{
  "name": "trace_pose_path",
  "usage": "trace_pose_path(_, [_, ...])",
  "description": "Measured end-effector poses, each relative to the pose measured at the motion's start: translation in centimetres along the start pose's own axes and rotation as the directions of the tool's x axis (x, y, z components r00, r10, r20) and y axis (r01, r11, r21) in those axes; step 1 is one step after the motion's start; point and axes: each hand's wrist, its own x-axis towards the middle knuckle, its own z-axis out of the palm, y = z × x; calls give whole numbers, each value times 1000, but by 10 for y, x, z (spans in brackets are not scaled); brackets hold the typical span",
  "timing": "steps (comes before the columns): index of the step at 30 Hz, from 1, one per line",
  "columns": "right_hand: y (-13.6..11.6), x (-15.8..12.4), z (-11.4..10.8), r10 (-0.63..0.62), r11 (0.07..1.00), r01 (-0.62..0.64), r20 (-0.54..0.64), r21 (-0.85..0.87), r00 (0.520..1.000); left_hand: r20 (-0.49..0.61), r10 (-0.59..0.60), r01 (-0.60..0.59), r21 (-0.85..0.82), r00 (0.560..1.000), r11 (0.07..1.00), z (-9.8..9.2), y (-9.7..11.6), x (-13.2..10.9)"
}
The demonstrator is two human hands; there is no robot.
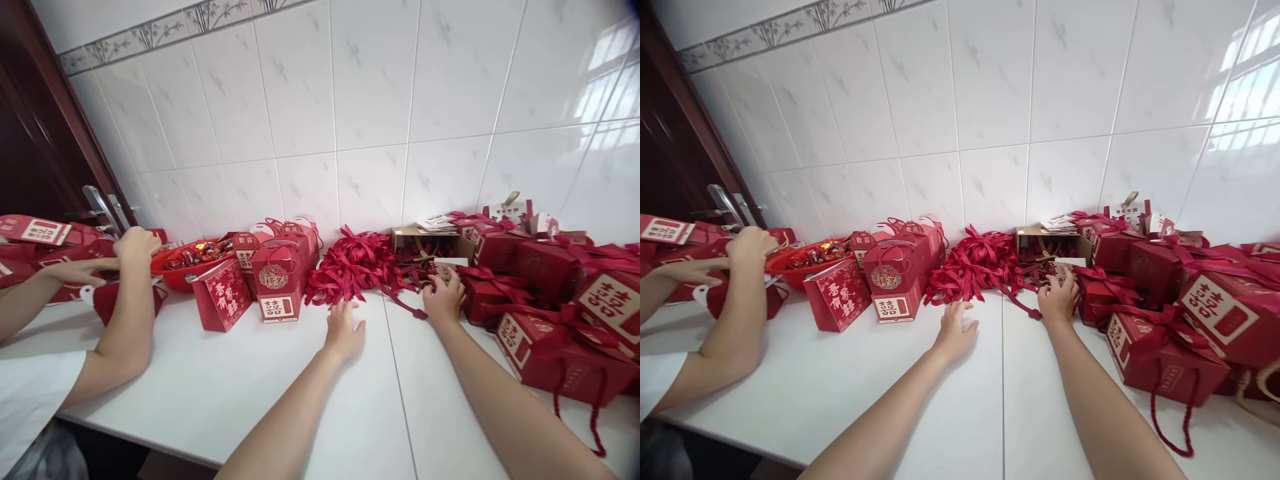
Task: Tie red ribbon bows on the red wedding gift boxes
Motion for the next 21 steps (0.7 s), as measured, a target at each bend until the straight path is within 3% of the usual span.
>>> trace_pose_path(2, [0,-4,-9,6,1000,-6,4,31,1000,-141,-6,6,-1,990,1000,-12,4,4])
trace_pose_path(4, [0,-10,-18,4,999,-4,12,55,1000,-351,-38,50,25,936,998,-30,4,9])
trace_pose_path(6, [-1,-16,-28,-9,996,6,27,92,1000,-621,-74,150,71,780,986,-51,-3,12])
trace_pose_path(8, [-2,-22,-37,-31,991,24,52,133,998,-783,-125,254,44,609,966,-73,-20,12])
trace_pose_path(10, [-3,-28,-44,-49,985,33,88,170,995,-859,-230,342,-68,458,937,-94,-44,8])
trace_pose_path(13, [-1,-36,-50,-40,978,7,155,208,987,-866,-379,422,-226,325,878,-126,-83,-2])
trace_pose_path(18, [4,-40,-52,76,962,-134,237,237,968,-806,-553,540,-376,210,754,-181,-118,-3])
trace_pose_path(20, [5,-40,-52,125,949,-189,252,251,960,-753,-611,622,-362,245,695,-201,-123,5])
trace_pose_path(21, [5,-39,-52,142,942,-211,258,260,956,-736,-598,640,-300,316,707,-210,-124,9])
